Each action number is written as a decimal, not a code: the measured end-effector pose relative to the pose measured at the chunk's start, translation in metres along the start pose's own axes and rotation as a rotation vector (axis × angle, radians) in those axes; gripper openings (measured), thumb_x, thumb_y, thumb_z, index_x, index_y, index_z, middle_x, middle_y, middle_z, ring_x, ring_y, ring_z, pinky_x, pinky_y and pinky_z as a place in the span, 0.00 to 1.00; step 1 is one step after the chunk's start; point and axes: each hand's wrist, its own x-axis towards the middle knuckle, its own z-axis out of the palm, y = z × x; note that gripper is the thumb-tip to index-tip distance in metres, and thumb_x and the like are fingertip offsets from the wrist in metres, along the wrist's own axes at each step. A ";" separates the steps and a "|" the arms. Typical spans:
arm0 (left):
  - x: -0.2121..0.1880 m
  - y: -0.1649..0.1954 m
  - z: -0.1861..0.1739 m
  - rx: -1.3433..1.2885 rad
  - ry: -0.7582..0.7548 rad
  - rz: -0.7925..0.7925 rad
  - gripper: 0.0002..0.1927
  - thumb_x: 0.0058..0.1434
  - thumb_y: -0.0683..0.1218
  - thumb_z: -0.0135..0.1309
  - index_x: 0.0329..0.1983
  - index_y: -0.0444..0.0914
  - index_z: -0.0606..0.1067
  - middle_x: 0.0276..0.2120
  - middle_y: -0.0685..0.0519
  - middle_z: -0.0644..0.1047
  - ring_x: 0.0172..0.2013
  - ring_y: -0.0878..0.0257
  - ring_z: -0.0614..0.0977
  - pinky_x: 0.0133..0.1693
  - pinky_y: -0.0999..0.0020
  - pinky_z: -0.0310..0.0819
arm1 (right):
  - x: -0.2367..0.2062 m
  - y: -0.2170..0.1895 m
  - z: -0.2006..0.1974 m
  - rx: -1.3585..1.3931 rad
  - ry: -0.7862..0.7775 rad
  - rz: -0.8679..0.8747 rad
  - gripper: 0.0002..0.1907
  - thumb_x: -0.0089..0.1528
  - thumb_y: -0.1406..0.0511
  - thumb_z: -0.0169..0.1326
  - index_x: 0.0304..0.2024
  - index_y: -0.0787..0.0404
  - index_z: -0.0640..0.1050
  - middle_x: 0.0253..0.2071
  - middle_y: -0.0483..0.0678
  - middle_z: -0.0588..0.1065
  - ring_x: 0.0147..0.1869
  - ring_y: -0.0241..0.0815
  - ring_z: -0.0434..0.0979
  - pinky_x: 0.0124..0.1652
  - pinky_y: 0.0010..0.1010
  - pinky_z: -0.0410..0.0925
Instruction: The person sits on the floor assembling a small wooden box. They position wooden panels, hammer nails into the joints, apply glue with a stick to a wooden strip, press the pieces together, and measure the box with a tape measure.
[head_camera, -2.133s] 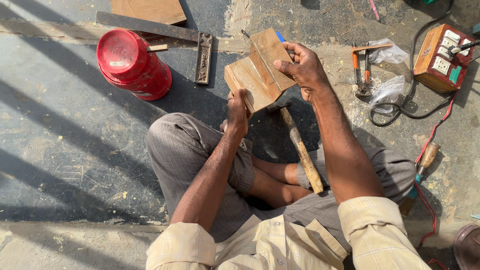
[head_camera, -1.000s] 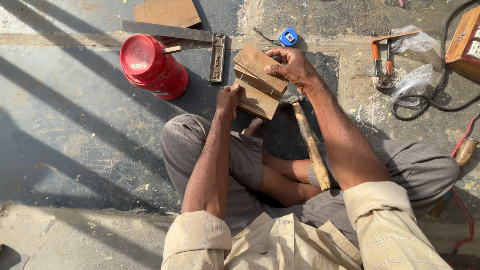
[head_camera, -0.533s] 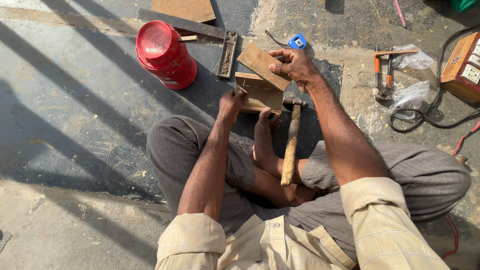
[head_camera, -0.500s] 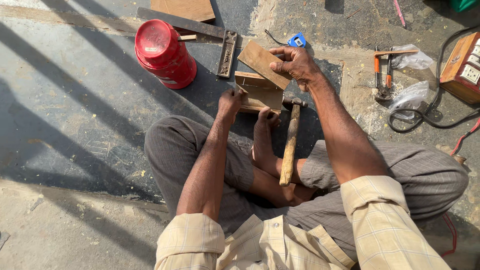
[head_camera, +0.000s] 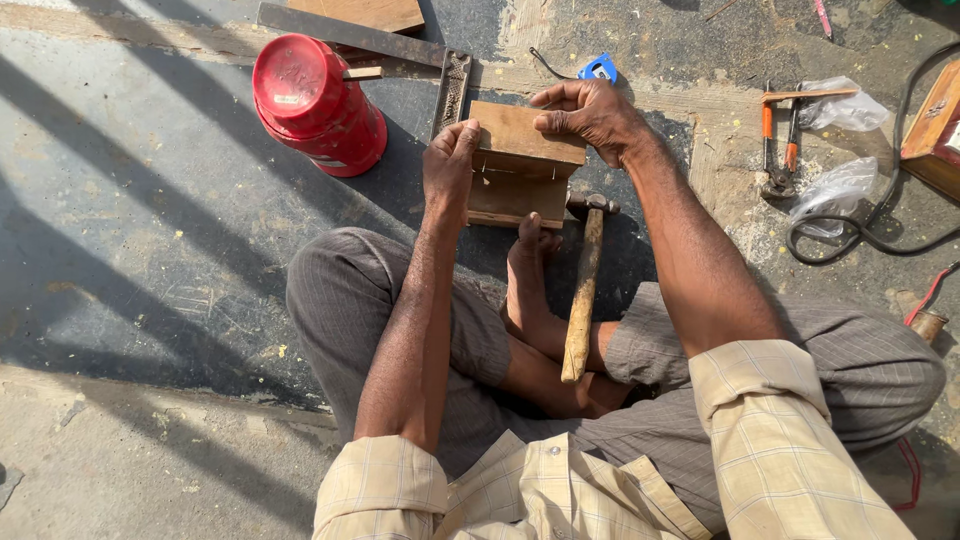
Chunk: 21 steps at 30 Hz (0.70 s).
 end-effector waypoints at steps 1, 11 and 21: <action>0.000 -0.002 0.000 -0.015 -0.013 0.006 0.15 0.70 0.50 0.55 0.49 0.33 0.79 0.36 0.55 0.81 0.35 0.69 0.80 0.39 0.72 0.77 | -0.004 0.002 -0.002 0.004 0.032 -0.012 0.30 0.57 0.60 0.71 0.57 0.66 0.78 0.47 0.53 0.81 0.49 0.39 0.84 0.48 0.29 0.80; 0.002 -0.008 -0.009 0.082 0.004 -0.032 0.15 0.70 0.52 0.55 0.47 0.35 0.79 0.34 0.57 0.80 0.34 0.72 0.79 0.37 0.74 0.77 | -0.068 0.042 -0.013 0.136 -0.007 -0.103 0.42 0.57 0.66 0.68 0.71 0.64 0.67 0.62 0.55 0.76 0.66 0.44 0.74 0.63 0.35 0.72; 0.004 -0.005 -0.006 0.110 0.022 -0.047 0.16 0.70 0.53 0.54 0.50 0.37 0.79 0.35 0.57 0.81 0.36 0.71 0.80 0.41 0.72 0.78 | -0.065 0.069 -0.022 -0.031 0.072 -0.155 0.29 0.57 0.65 0.69 0.59 0.64 0.78 0.57 0.52 0.79 0.61 0.39 0.79 0.59 0.31 0.75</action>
